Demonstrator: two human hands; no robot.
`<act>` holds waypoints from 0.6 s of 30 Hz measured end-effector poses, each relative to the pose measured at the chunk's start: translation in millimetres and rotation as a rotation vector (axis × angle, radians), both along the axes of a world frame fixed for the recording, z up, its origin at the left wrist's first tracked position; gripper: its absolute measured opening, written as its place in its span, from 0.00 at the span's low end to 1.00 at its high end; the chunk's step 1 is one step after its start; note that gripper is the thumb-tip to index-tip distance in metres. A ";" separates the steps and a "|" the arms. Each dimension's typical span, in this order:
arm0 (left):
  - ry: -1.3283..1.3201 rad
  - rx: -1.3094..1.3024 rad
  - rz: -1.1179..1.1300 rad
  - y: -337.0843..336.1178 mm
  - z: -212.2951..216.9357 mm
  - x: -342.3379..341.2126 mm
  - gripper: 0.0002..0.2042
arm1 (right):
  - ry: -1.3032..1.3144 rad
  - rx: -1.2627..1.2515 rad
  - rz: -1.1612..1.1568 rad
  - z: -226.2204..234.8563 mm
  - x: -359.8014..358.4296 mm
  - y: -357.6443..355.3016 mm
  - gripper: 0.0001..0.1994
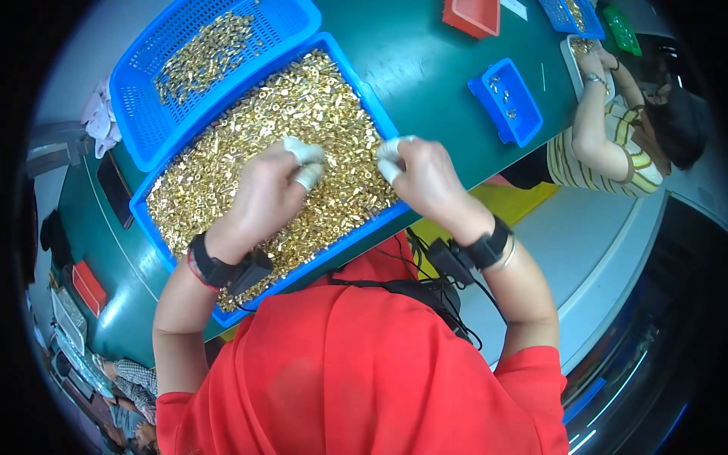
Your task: The person picks up small gold-colored metal parts from a blue tray, inspects them, and places some into a blue basket while returning others to the tray.
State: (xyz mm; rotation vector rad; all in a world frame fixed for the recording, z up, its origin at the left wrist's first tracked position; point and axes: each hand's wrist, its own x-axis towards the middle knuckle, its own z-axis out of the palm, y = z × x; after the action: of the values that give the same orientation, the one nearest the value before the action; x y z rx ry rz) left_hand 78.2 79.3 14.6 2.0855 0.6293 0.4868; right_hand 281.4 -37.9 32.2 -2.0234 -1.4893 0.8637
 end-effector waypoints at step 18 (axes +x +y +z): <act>0.524 0.213 -0.332 -24.4 -11.7 63.8 0.09 | -0.288 0.008 0.040 -26.8 -14.8 -39.3 0.08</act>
State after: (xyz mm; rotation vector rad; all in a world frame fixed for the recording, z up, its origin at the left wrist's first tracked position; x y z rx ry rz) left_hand 142.0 54.9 2.9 2.4816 0.5204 -0.2009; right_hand 266.6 -77.1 5.4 -2.1901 -1.6862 0.5977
